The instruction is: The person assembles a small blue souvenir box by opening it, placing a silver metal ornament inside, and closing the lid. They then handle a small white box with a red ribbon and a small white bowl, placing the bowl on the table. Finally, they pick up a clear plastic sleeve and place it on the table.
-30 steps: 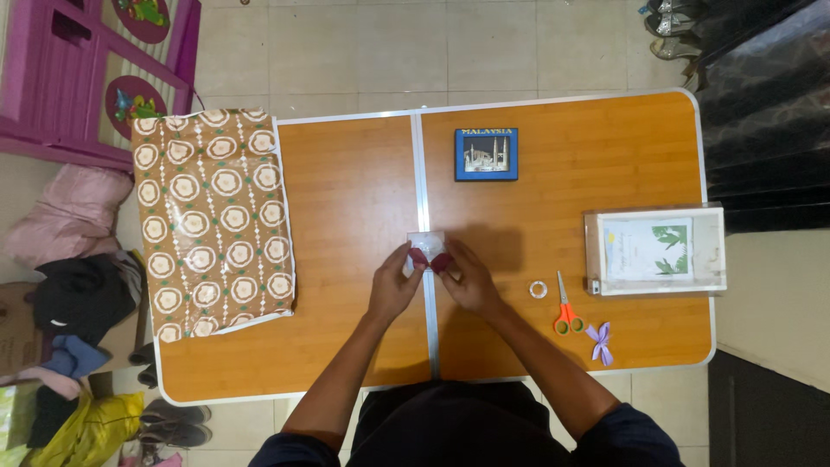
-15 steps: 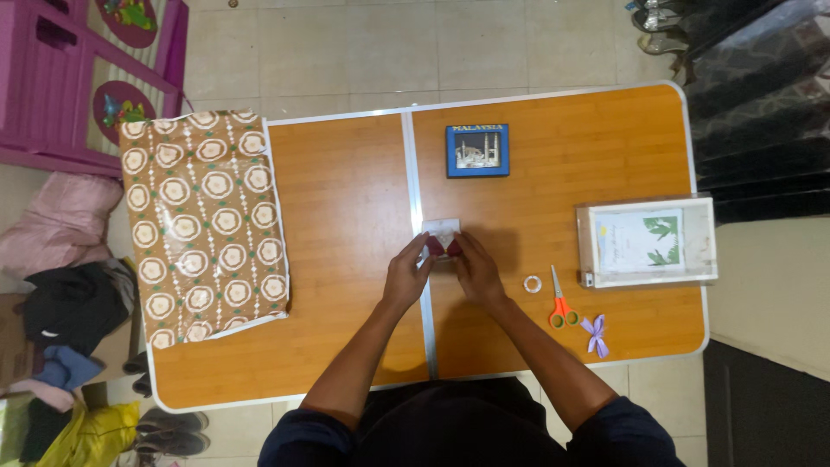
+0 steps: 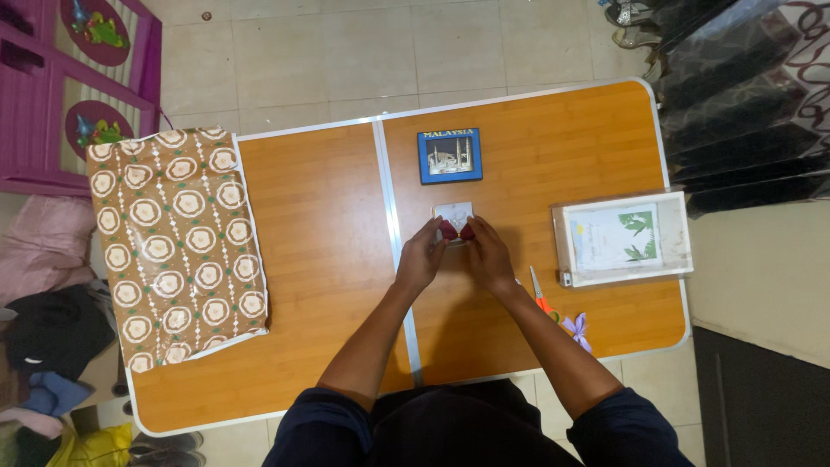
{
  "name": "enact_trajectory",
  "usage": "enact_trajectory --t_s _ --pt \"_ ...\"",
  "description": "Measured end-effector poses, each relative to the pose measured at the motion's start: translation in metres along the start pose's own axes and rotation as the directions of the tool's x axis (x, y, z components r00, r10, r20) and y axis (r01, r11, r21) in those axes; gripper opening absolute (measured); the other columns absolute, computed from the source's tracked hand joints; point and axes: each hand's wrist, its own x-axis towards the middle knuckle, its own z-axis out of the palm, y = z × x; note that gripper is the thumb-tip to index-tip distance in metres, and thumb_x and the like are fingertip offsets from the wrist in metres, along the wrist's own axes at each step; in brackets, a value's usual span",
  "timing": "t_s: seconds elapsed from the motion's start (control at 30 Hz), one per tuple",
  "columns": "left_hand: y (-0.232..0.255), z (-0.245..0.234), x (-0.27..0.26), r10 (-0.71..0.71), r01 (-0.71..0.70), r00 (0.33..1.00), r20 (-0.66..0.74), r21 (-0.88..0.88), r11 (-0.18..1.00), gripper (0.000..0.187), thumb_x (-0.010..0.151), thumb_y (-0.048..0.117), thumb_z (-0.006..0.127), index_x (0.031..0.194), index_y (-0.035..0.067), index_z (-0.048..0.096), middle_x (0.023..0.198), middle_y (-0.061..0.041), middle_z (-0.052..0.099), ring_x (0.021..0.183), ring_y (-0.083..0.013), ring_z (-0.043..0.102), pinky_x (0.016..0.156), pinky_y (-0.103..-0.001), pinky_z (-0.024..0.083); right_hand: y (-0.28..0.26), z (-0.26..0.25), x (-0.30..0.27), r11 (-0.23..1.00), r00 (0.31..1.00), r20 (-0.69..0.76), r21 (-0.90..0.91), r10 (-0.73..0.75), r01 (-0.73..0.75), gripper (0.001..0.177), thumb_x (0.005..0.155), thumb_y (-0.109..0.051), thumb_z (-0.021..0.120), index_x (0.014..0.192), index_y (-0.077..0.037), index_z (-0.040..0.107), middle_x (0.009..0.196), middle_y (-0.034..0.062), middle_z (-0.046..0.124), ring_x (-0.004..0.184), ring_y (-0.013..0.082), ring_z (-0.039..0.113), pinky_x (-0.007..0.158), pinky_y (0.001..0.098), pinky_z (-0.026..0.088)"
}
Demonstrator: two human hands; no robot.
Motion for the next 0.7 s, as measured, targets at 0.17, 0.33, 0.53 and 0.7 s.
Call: enact_trajectory --t_s 0.17,0.33,0.53,0.7 --pt "-0.006 0.007 0.003 0.072 -0.072 0.997 -0.019 0.007 0.997 0.048 0.096 0.01 0.069 0.141 0.001 0.057 0.139 -0.02 0.064 0.098 -0.032 0.072 0.081 -0.037 0.059 0.001 -0.005 0.002 0.991 0.993 0.06 0.076 0.104 -0.108 0.05 0.096 0.001 0.056 0.145 -0.002 0.051 0.147 0.0212 0.055 0.125 0.0354 0.063 0.104 0.0379 0.052" --pt "0.004 0.003 0.001 -0.036 0.037 0.999 -0.005 0.051 0.998 0.051 0.095 0.016 0.069 0.143 0.002 0.056 0.147 -0.021 0.058 0.102 -0.0359 0.071 0.085 -0.038 0.058 0.0 -0.007 0.001 0.995 0.995 0.062 0.046 0.08 -0.083 0.052 0.095 0.0 0.055 0.146 -0.002 0.05 0.149 0.0226 0.052 0.131 0.0377 0.058 0.108 0.0401 0.049" --pt "0.02 0.004 -0.013 0.047 -0.032 0.99 -0.133 0.116 0.993 0.053 0.096 0.019 0.072 0.143 0.0 0.057 0.146 -0.029 0.054 0.132 -0.0403 0.057 0.105 -0.041 0.05 0.003 -0.017 -0.009 1.0 0.999 -0.034 -0.002 0.005 -0.005 0.047 0.096 -0.003 0.057 0.143 -0.001 0.053 0.147 0.0235 0.055 0.137 0.0396 0.053 0.114 0.0425 0.044" --pt "0.027 0.016 -0.028 0.028 -0.031 0.987 -0.158 -0.015 0.999 0.052 0.096 0.017 0.067 0.142 -0.001 0.055 0.148 -0.026 0.055 0.135 -0.0368 0.057 0.108 -0.038 0.051 0.008 -0.033 -0.026 0.999 0.998 -0.06 -0.047 -0.006 0.003 0.048 0.094 0.001 0.055 0.142 0.002 0.055 0.146 0.0256 0.056 0.138 0.0406 0.052 0.115 0.0443 0.041"
